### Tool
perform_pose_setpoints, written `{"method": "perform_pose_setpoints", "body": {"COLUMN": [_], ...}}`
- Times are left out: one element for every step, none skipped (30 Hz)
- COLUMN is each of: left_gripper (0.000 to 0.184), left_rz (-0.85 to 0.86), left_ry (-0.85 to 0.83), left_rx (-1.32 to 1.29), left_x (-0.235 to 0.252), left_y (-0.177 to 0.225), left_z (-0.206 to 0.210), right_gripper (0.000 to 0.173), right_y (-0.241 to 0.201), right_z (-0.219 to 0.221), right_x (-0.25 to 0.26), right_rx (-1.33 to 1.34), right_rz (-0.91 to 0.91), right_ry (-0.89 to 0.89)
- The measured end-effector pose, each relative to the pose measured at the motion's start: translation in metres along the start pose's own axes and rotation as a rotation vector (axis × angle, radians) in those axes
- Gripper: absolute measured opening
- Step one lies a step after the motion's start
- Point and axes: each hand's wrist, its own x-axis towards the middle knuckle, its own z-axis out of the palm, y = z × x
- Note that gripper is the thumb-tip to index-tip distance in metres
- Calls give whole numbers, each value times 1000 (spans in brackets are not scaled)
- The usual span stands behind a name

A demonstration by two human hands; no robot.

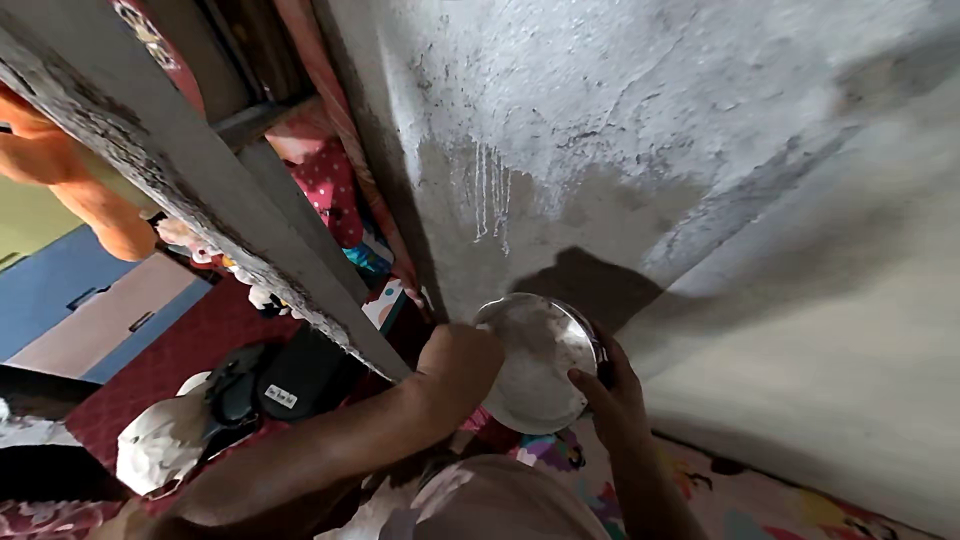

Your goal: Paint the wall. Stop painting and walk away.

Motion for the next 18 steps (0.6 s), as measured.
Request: {"method": "perform_pose_setpoints", "body": {"left_gripper": [26, 24, 22, 20, 19, 18, 15, 13, 13, 14, 15, 17, 19, 22, 26, 29, 32, 34], "left_rz": [11, 20, 27, 36, 50, 67, 86, 106, 124, 145, 170, 197, 224, 249, 269, 280, 287, 290], "left_ry": [-21, -52, -90, -127, -152, -172, -185, -188, -189, -185, -176, -165, -154, -145, -138, -134, -123, -115], "left_rx": [17, 27, 34, 33, 28, 16, -2, -26, -45, -62, -81, -106, -134, -169, -208, -245, -288, -334], "left_x": [-1, -1, -1, -1, 0, 2, 4, 8, 11, 15, 18, 21, 24, 27, 30, 33, 35, 37], "left_y": [3, 7, 10, 13, 14, 14, 13, 11, 9, 7, 5, 3, 0, -2, -5, -7, -9, -10], "left_z": [-2, -4, -7, -10, -12, -13, -14, -14, -13, -11, -9, -7, -4, -2, 0, 1, 2, 3], "right_gripper": [86, 86, 87, 86, 85, 84, 84, 84, 84, 84, 83, 82, 81, 80, 80, 79, 78, 77], "right_y": [0, 0, 1, 2, 2, 2, 2, 3, 4, 5, 7, 8, 9, 10, 11, 12, 11, 10], "right_z": [2, 3, 4, 6, 8, 10, 11, 12, 12, 12, 12, 12, 12, 12, 12, 11, 10, 9], "right_x": [1, 1, 2, 2, 2, 1, 1, 0, 0, 0, 0, 0, 0, 0, 0, 0, 0, 1], "right_rx": [5, 9, 18, 25, 27, 19, 7, -5, -17, -22, -24, -25, -24, -17, -17, -24, -37, -51], "right_rz": [21, 39, 57, 76, 95, 115, 127, 136, 140, 142, 144, 144, 149, 153, 154, 160, 165, 172], "right_ry": [9, 15, 23, 25, 32, 35, 41, 45, 49, 47, 45, 46, 46, 48, 52, 55, 64, 76]}}
